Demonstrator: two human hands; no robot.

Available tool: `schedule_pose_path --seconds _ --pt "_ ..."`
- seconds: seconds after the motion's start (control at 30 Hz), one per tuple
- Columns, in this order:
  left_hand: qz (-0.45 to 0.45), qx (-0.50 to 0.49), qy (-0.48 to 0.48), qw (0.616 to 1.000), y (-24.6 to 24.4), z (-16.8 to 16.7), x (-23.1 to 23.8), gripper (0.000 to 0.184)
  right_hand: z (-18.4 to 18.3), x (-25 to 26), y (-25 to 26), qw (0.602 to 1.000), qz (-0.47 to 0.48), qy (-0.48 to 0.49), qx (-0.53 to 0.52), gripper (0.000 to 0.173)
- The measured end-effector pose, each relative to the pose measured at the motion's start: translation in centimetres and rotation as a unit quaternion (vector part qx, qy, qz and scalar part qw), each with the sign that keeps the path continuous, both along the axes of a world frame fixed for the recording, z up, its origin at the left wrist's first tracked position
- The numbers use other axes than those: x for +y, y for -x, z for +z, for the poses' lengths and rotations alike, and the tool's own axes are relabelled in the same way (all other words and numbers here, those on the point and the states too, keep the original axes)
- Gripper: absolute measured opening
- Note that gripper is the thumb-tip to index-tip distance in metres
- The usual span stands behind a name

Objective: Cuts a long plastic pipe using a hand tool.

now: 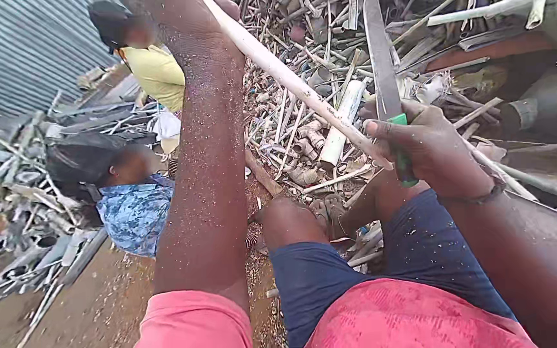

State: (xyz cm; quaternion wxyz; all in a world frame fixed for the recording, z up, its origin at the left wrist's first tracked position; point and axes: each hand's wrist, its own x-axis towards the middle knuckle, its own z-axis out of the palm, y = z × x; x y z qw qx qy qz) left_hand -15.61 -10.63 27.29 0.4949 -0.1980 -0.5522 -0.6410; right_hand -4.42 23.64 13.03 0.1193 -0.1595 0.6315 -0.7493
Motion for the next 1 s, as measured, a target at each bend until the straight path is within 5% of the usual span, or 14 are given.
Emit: schedule_pose_path --seconds 0.07,0.13,0.23,0.33,0.4,0.47,0.53,0.63,0.67,0.77,0.87,1.0 --pt "0.007 0.038 -0.020 0.999 -3.0 -0.2 3.9 0.025 0.1 -0.4 -0.2 0.996 -0.017 -0.048 0.068 0.029" --pt "0.073 -0.058 -0.150 0.984 -8.5 0.2 9.9 0.039 -0.7 -0.4 0.8 0.979 -0.076 -0.114 0.151 0.026" --pt "0.056 -0.129 -0.188 0.972 -11.2 -3.9 10.9 0.039 -1.9 1.6 4.0 0.926 -0.171 -0.198 0.271 0.029" --pt "0.052 -0.347 -0.137 0.926 -13.5 -8.6 10.5 0.042 -2.0 4.8 6.2 0.867 -0.227 -0.247 0.368 0.027" --pt "0.026 -0.484 0.008 0.875 -15.4 -10.3 10.7 0.049 -2.0 7.2 7.4 0.851 -0.223 -0.269 0.393 0.025" --pt "0.030 -0.432 0.188 0.882 -17.1 -11.1 11.2 0.036 -1.9 8.8 8.1 0.844 -0.211 -0.295 0.395 0.025" --pt "0.143 -0.301 0.380 0.863 -18.0 -10.7 12.3 0.014 -1.7 9.8 8.2 0.841 -0.192 -0.316 0.395 0.028" --pt "0.231 -0.280 0.622 0.694 -16.5 -9.1 13.7 0.058 -1.5 10.0 8.1 0.860 -0.147 -0.292 0.393 0.026" --pt "0.236 -0.305 0.661 0.644 -15.6 -9.4 14.0 0.058 -1.5 9.9 8.2 0.865 -0.140 -0.285 0.389 0.025" --pt "0.162 -0.441 0.662 0.585 -13.6 -11.4 15.1 0.032 -1.5 9.3 8.4 0.855 -0.194 -0.336 0.343 0.037" --pt "0.150 -0.538 0.622 0.549 -13.1 -13.7 16.5 0.032 -1.6 8.8 8.1 0.841 -0.218 -0.441 0.225 0.065" --pt "0.120 -0.605 0.512 0.597 -12.4 -16.3 16.0 0.037 -5.2 6.7 5.2 0.836 -0.131 -0.450 0.286 0.049"
